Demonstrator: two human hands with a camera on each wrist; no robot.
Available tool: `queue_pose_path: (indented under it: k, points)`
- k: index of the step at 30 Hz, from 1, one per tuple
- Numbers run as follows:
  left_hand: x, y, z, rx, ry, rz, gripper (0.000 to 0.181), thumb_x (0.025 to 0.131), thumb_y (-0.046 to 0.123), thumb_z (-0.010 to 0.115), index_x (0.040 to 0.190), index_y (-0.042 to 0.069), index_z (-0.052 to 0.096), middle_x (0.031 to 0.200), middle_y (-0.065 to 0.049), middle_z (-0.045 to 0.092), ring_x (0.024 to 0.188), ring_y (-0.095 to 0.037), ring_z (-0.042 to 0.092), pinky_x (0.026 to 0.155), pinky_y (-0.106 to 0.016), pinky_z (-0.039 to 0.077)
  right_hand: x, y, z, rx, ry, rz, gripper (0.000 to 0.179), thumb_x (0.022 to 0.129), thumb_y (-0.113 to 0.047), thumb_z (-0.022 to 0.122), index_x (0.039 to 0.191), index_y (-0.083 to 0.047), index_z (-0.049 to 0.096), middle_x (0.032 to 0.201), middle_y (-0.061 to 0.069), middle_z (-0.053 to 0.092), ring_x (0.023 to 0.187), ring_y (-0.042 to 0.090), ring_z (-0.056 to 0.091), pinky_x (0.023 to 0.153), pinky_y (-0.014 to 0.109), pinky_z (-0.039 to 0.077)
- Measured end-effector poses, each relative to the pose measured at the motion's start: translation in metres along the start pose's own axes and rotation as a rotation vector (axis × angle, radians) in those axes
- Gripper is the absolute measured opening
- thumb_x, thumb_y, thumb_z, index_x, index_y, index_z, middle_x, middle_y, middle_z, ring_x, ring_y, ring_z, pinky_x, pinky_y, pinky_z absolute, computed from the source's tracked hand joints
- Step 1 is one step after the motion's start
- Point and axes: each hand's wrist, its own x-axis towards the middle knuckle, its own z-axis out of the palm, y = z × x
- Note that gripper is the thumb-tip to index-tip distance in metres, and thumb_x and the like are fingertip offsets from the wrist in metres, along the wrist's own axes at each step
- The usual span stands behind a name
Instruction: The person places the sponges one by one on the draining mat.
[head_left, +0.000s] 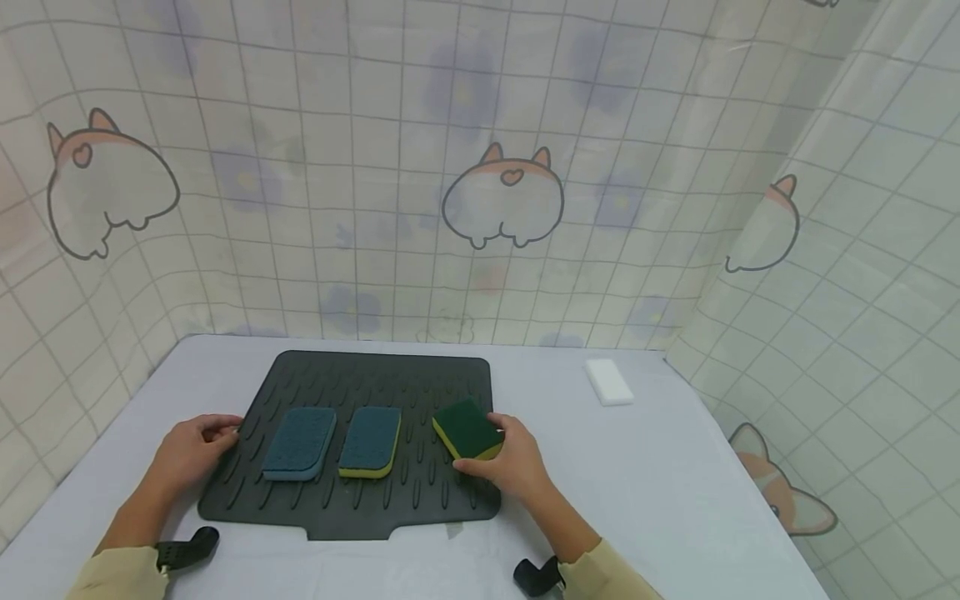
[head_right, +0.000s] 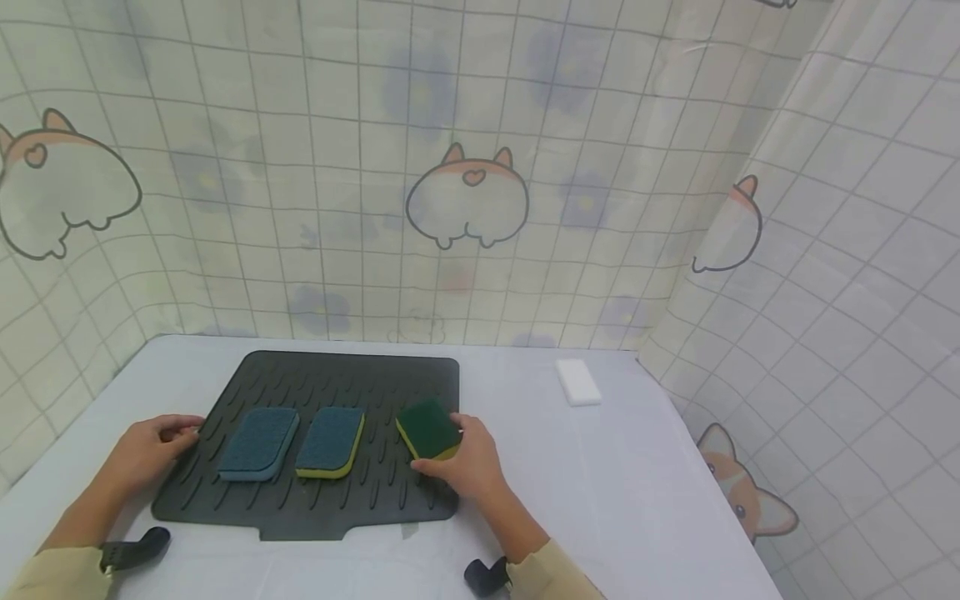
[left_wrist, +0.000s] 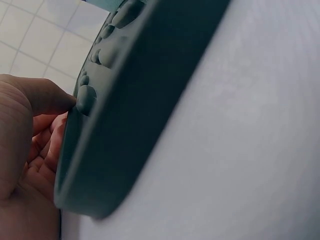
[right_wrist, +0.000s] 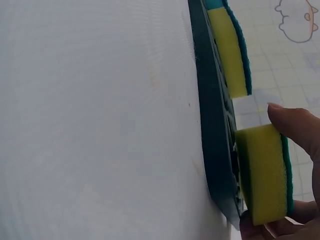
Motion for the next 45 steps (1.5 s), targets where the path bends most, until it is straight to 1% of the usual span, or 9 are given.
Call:
queue_pose_path:
  k: [6,10,16,18,24,28,34,40,45]
  points:
    - [0.000,0.001,0.000,0.006,0.001,-0.002,0.037,0.102,0.015,0.055,0.129,-0.011,0.061,0.106,-0.023,0.065,0.094,-0.032,0.060,0.071,-0.033,0.047,-0.003,-0.003,-0.001,-0.024,-0.035,-0.008,0.099,0.072,-0.040,0.093,0.149,0.000,0.046,0.140,0.018,0.057,0.121,0.031,0.059,0.098,0.051,0.054]
    - [0.001,0.001,0.001,0.007,0.002,-0.005,0.038,0.102,0.015,0.056,0.130,-0.010,0.061,0.107,-0.023,0.065,0.094,-0.032,0.059,0.071,-0.034,0.047,-0.006,-0.008,-0.004,-0.039,-0.063,-0.007,0.099,0.073,-0.036,0.094,0.150,0.000,0.044,0.141,0.020,0.056,0.123,0.034,0.058,0.099,0.053,0.053]
    - [0.001,0.000,0.001,0.015,0.007,0.000,0.038,0.102,0.016,0.056,0.130,-0.010,0.061,0.107,-0.023,0.065,0.094,-0.031,0.059,0.072,-0.036,0.048,-0.007,-0.012,-0.005,-0.059,-0.076,0.013,0.091,0.076,-0.028,0.092,0.149,0.000,0.045,0.141,0.020,0.057,0.123,0.035,0.059,0.100,0.054,0.053]
    - [0.001,-0.001,0.001,0.015,0.006,0.002,0.038,0.102,0.016,0.055,0.130,-0.010,0.061,0.107,-0.023,0.065,0.094,-0.031,0.059,0.072,-0.036,0.048,-0.007,-0.012,-0.005,-0.068,-0.069,0.003,0.088,0.077,-0.027,0.091,0.148,0.002,0.047,0.139,0.021,0.059,0.122,0.035,0.061,0.100,0.054,0.053]
    - [0.001,0.000,0.001,0.008,0.003,-0.005,0.038,0.102,0.017,0.055,0.130,-0.010,0.061,0.107,-0.022,0.065,0.094,-0.031,0.059,0.071,-0.033,0.047,-0.009,-0.011,-0.005,-0.042,-0.065,-0.018,0.079,0.077,-0.028,0.091,0.140,0.003,0.054,0.126,0.018,0.066,0.109,0.028,0.065,0.094,0.047,0.057]
    - [0.001,0.002,0.000,0.009,0.001,-0.007,0.039,0.102,0.017,0.055,0.130,-0.010,0.061,0.107,-0.022,0.065,0.094,-0.031,0.059,0.071,-0.033,0.046,-0.012,-0.013,-0.006,-0.037,-0.050,-0.012,0.071,0.078,-0.025,0.090,0.136,0.002,0.058,0.117,0.013,0.069,0.099,0.021,0.062,0.089,0.041,0.058]
    - [0.001,0.002,-0.001,0.006,-0.004,-0.005,0.038,0.102,0.016,0.055,0.130,-0.010,0.060,0.107,-0.023,0.065,0.094,-0.031,0.059,0.071,-0.033,0.046,-0.014,-0.014,-0.006,-0.011,-0.044,-0.024,0.060,0.078,-0.024,0.090,0.127,0.001,0.065,0.103,0.008,0.070,0.089,0.016,0.061,0.078,0.032,0.056]
    - [0.001,0.000,0.000,0.008,-0.003,-0.005,0.038,0.102,0.015,0.056,0.130,-0.010,0.061,0.106,-0.021,0.065,0.093,-0.029,0.059,0.070,-0.032,0.046,-0.015,-0.014,-0.005,0.012,-0.061,-0.032,0.054,0.079,-0.024,0.090,0.121,0.001,0.067,0.100,0.007,0.072,0.086,0.014,0.064,0.075,0.030,0.058]
    - [0.000,0.000,0.000,0.007,0.002,0.003,0.038,0.101,0.016,0.056,0.129,-0.010,0.062,0.105,-0.021,0.066,0.092,-0.028,0.059,0.070,-0.032,0.046,-0.016,-0.014,-0.003,0.017,-0.068,-0.042,0.053,0.079,-0.025,0.090,0.120,0.000,0.068,0.104,0.007,0.073,0.087,0.014,0.065,0.075,0.029,0.058]
